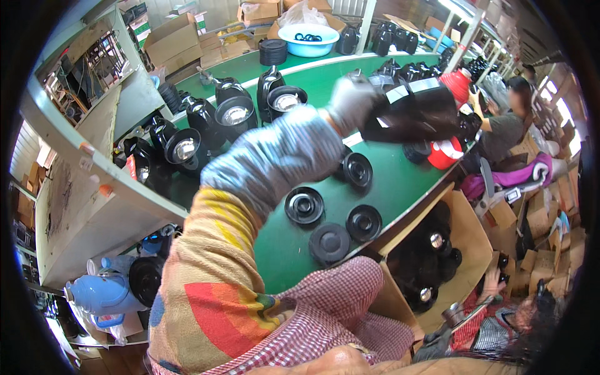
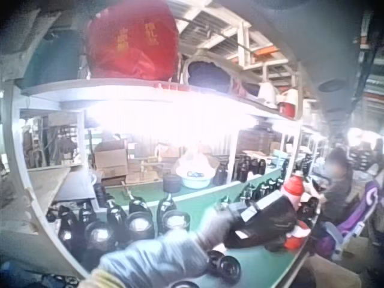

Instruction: The person assembles black kettles by attaching lids and inserting a metal rod into the base. They pick up kettle bodies and lids from a box, fit the lids, and place the assembled units on a green workbench.

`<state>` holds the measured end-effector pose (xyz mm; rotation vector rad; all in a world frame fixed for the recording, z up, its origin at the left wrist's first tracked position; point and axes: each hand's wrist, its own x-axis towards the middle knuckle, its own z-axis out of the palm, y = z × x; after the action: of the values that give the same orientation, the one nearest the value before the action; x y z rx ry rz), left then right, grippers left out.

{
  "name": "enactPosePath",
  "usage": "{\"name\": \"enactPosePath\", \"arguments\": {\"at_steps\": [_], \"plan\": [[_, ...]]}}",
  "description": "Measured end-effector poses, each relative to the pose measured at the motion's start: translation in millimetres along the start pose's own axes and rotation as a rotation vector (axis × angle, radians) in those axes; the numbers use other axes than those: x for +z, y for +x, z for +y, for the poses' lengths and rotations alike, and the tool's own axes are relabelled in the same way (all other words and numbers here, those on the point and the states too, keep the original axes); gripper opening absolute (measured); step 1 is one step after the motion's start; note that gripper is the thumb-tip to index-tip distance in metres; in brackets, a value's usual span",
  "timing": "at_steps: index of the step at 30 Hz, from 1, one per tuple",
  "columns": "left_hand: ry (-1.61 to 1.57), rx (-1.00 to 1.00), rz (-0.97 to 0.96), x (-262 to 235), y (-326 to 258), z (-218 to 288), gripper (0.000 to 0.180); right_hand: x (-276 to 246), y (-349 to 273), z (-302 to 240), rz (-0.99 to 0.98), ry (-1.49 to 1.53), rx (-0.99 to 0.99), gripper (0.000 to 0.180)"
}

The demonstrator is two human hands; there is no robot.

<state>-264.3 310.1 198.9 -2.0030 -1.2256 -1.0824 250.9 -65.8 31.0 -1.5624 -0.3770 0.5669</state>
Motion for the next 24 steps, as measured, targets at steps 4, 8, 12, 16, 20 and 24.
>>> {"name": "enactPosePath", "arguments": {"at_steps": [4, 8, 12, 16, 20, 24], "plan": [[-1.885, -0.959, -0.128, -21, -85, 200, 0.008, 3, -21, -44, -0.147, 0.282, -0.05, 0.031], [-1.965, -1.226, -0.345, -56, -172, 327, 0.022, -16, -37, -80, -0.356, 0.625, -0.002, 0.04], [-1.87, -0.863, -0.788, -72, -263, 366, 0.038, -31, -43, -59, -0.678, 0.355, -0.181, 0.037], [-1.201, -0.392, -1.33, -103, -279, 357, 0.045, -47, -60, 3, -0.798, 0.283, -0.088, 0.046], [-1.063, 0.006, -1.435, -123, -286, 362, 0.045, -82, -57, 37, -0.732, -0.204, -0.513, 0.038], [-1.03, 0.049, -1.633, -119, -241, 357, 0.04, -99, -34, -42, -0.726, -0.353, -0.084, 0.027]]}}
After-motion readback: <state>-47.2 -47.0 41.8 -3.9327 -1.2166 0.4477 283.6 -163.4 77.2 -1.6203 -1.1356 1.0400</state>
